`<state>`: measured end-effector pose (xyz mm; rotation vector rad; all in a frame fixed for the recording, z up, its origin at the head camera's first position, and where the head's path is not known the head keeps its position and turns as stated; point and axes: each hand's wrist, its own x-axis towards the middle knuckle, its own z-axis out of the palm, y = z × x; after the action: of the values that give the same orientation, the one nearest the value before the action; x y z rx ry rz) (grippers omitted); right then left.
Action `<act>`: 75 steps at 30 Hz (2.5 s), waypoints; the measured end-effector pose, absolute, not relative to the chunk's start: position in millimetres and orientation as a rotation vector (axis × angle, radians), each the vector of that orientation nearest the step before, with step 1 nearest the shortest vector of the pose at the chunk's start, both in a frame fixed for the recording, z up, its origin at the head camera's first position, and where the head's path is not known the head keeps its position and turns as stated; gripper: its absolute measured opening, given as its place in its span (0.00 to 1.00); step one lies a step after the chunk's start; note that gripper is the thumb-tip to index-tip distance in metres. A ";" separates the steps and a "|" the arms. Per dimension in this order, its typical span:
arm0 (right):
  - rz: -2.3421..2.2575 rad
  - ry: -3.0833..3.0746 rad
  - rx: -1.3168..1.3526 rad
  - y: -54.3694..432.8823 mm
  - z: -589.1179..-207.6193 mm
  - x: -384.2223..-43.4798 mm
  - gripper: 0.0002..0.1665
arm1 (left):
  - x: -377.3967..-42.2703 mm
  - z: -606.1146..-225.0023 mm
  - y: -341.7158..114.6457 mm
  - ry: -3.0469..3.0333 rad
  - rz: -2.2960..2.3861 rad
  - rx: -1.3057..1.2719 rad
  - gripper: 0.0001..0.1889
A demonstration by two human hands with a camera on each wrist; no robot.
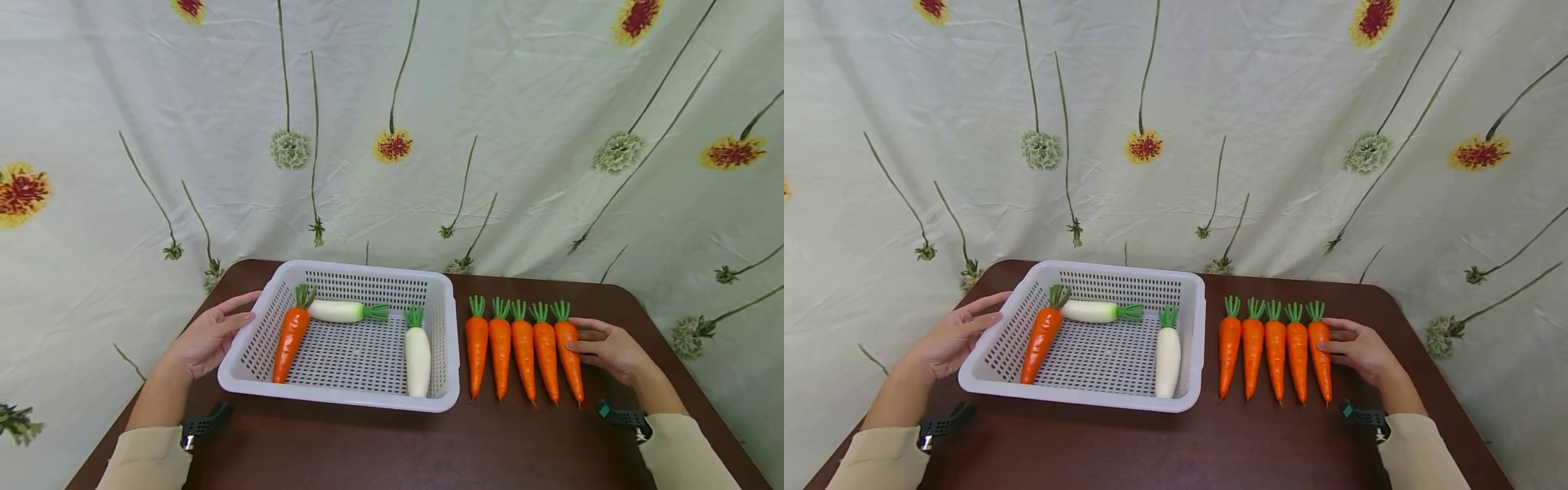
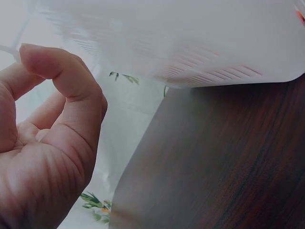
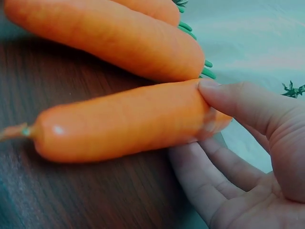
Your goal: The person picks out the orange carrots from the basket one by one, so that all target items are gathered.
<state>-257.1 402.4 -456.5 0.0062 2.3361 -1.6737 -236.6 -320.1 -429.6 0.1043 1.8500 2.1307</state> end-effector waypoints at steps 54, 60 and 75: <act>-1.439 2.994 0.073 357.7 -429.9 -236.1 0.35 | -237.1 -430.2 -320.5 1.876 2.133 0.112 0.28; -1.480 3.015 0.001 336.9 -424.0 -234.4 0.33 | -236.8 -428.7 -320.2 1.891 2.126 0.095 0.28; -1.515 2.889 -0.207 289.4 -404.0 -234.4 0.28 | -236.6 -426.2 -320.1 1.974 2.052 0.104 0.31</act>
<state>-234.4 289.4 -404.0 -0.2071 2.8892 -1.5150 -236.6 -320.1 -426.2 0.1039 1.9744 2.0522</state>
